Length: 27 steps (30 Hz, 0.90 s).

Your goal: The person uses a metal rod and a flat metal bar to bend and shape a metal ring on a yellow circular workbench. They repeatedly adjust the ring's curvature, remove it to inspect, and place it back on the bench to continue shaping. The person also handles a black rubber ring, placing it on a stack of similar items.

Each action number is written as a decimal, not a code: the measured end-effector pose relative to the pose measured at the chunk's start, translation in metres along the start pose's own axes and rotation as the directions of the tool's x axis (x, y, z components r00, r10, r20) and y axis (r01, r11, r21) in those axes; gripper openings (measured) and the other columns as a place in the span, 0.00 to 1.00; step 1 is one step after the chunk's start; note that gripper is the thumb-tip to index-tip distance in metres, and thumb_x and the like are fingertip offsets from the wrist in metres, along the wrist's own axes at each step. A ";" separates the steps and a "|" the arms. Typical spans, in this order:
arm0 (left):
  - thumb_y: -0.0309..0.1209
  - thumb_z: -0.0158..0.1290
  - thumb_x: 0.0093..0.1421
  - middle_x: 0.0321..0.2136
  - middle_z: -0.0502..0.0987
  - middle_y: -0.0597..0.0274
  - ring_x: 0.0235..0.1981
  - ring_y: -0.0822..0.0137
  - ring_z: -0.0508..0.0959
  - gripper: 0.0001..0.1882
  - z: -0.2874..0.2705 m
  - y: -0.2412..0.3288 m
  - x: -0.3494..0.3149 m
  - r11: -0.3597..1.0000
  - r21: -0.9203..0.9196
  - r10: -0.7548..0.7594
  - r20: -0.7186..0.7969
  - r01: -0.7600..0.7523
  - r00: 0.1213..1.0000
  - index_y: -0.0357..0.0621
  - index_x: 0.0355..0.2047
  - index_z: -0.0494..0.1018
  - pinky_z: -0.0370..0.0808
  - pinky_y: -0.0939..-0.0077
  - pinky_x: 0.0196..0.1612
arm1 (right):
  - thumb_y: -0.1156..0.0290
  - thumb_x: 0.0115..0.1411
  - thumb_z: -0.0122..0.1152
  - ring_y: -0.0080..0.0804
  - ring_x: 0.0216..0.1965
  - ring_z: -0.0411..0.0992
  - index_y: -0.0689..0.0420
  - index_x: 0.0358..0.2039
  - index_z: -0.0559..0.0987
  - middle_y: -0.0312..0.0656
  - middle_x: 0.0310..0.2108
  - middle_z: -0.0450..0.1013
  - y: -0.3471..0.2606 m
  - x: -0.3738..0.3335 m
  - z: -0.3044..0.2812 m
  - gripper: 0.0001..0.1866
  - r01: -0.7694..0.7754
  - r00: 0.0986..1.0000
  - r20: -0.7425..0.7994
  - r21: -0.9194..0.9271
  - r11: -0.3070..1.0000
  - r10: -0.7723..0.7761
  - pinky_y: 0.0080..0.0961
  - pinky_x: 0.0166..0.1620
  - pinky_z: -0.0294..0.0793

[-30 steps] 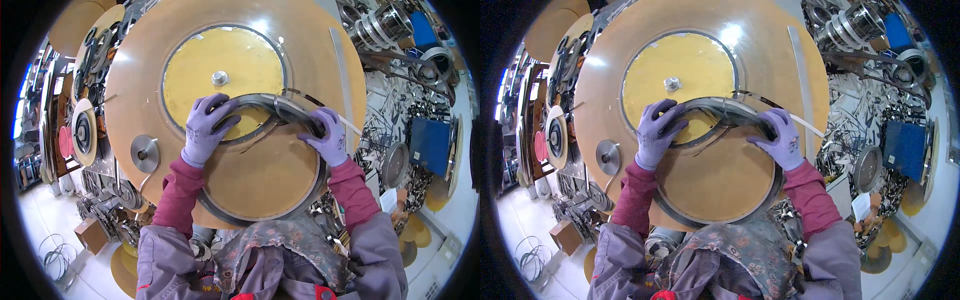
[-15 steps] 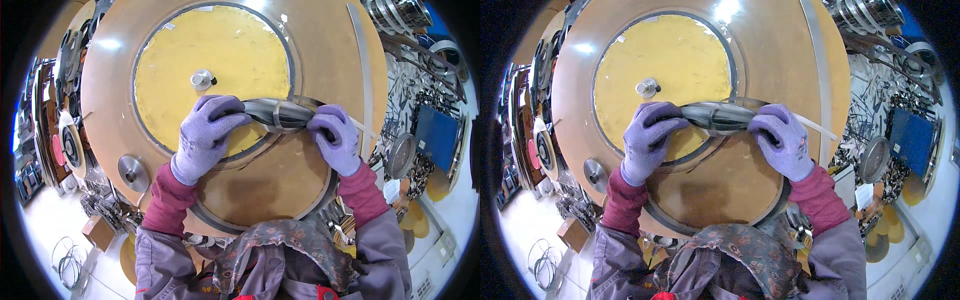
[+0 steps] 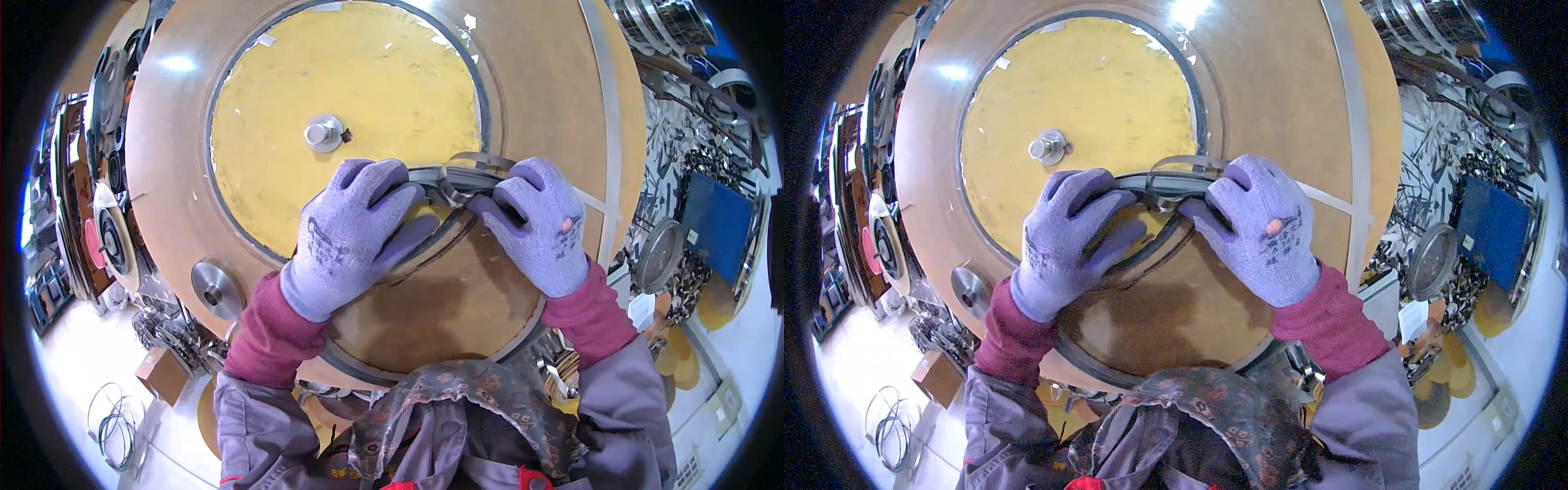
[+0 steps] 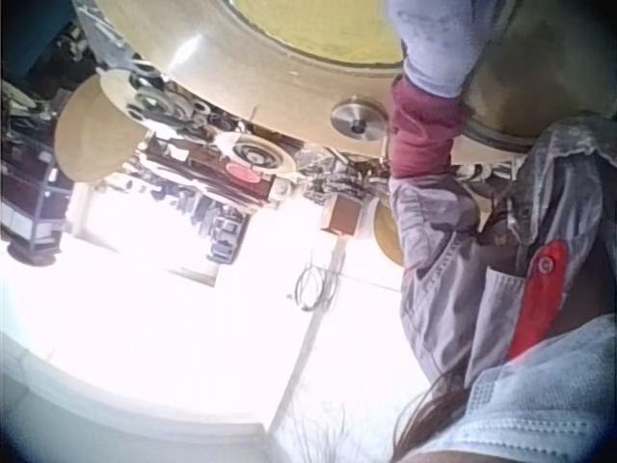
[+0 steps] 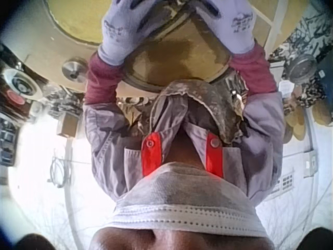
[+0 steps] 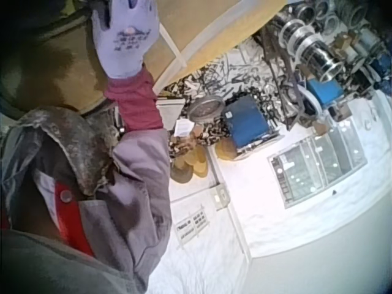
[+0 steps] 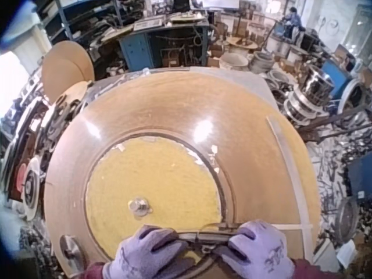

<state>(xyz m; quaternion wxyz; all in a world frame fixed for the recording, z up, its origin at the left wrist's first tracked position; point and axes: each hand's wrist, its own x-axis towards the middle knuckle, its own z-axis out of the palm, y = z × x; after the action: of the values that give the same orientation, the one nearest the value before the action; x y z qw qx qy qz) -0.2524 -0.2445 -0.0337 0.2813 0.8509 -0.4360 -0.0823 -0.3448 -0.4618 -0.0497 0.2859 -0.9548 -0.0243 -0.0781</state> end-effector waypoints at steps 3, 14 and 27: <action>0.31 0.61 0.48 0.37 0.71 0.59 0.36 0.59 0.75 0.13 0.009 0.003 0.004 0.997 0.059 -0.049 -0.056 0.053 0.997 0.44 0.35 0.74 0.76 0.67 0.33 | 0.71 0.39 0.71 0.40 0.25 0.67 0.56 0.22 0.74 0.41 0.22 0.64 -0.010 0.017 -0.010 0.13 -0.204 0.975 0.113 0.113 0.972 0.191 0.35 0.29 0.67; 0.26 0.58 0.42 0.34 0.72 0.62 0.34 0.59 0.75 0.17 0.020 0.005 0.019 0.993 -0.115 0.009 -0.121 -0.023 0.993 0.51 0.36 0.75 0.75 0.66 0.32 | 0.71 0.39 0.71 0.43 0.33 0.69 0.55 0.30 0.78 0.42 0.32 0.70 -0.002 0.008 0.006 0.15 -0.002 1.000 -0.023 0.232 0.973 0.008 0.35 0.37 0.70; 0.22 0.59 0.45 0.27 0.73 0.57 0.27 0.58 0.76 0.15 0.015 0.011 0.025 0.980 -0.183 -0.106 -0.135 0.081 0.985 0.48 0.35 0.78 0.74 0.69 0.30 | 0.71 0.41 0.70 0.44 0.32 0.70 0.54 0.30 0.77 0.42 0.29 0.71 -0.017 0.019 0.011 0.13 -0.257 0.963 -0.013 0.243 0.935 0.268 0.37 0.36 0.70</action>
<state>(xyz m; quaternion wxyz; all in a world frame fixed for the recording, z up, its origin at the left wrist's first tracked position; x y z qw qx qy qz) -0.2510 -0.2752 -0.0380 0.3821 0.8459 -0.3651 -0.0723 -0.3257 -0.4413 -0.0464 0.4070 -0.9060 0.1008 -0.0574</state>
